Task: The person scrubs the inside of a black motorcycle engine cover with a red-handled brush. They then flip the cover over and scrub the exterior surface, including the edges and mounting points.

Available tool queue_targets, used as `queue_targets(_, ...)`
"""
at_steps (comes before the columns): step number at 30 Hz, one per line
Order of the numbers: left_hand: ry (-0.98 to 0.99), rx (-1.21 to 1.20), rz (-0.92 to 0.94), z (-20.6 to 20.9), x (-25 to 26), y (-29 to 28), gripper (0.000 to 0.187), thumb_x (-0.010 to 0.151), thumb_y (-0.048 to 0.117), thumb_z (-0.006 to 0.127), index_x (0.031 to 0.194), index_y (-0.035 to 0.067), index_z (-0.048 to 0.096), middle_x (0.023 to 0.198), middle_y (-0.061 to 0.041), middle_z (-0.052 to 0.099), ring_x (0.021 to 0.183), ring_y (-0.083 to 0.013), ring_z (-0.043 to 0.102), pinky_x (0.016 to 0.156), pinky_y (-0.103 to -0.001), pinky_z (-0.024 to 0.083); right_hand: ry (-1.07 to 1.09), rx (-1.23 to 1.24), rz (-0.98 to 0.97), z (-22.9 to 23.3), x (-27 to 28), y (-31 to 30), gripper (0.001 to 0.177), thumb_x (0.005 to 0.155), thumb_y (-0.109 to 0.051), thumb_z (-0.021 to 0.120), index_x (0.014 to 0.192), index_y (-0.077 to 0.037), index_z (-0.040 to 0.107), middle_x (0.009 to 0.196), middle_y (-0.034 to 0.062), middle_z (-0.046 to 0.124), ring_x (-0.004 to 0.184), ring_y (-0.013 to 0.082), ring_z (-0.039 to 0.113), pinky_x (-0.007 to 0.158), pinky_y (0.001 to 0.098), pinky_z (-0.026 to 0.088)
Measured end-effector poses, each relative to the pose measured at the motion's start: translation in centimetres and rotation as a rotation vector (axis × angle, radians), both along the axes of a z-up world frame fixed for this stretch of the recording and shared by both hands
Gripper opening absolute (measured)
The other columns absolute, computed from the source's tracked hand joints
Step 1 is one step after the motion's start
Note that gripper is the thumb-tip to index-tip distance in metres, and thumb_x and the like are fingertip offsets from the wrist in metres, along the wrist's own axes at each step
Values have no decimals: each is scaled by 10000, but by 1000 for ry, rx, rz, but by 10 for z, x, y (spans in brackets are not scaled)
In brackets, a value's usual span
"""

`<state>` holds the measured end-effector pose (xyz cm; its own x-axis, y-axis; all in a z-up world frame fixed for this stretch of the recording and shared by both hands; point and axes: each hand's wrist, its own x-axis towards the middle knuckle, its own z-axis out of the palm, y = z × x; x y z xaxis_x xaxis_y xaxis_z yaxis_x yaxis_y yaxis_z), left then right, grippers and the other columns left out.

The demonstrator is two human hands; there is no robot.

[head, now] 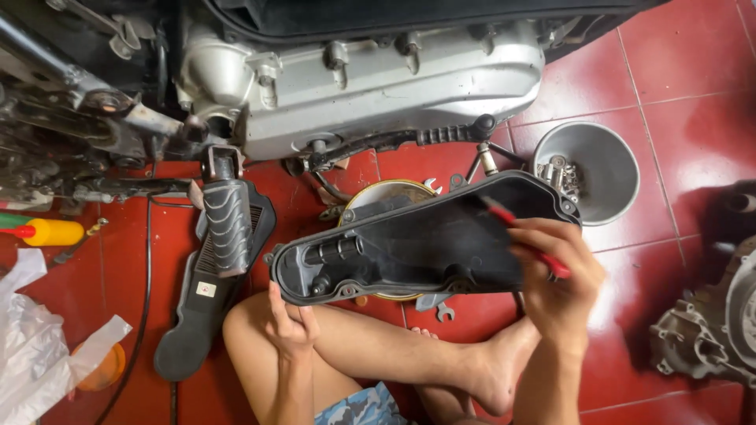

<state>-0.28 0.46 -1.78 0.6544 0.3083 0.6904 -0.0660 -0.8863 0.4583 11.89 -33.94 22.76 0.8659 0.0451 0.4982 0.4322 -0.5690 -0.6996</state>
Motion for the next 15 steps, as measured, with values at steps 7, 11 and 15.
queue_targets(7,0,20,10,-9,2,3,619,971,258,558,1441,-133,459,1115,-315,708,766,-425,718,601,-411,565,-1,148,-3,9,-8,14,50,981,2,641,963,35,674,1036,237,693,965,305,696,882,349,555)
queue_targets(11,-3,-2,1,-7,3,1,615,966,226,554,1444,-145,444,1017,-277,693,721,-386,686,582,-391,550,126,43,373,11,2,39,40,922,-30,694,944,1,679,1008,141,721,950,248,728,861,325,582)
queue_targets(15,12,11,28,-7,0,0,620,996,283,543,1458,-121,453,861,-228,704,602,-358,659,487,-384,509,116,-34,233,7,4,25,127,957,47,646,1049,-22,698,1088,125,708,987,240,716,890,307,549)
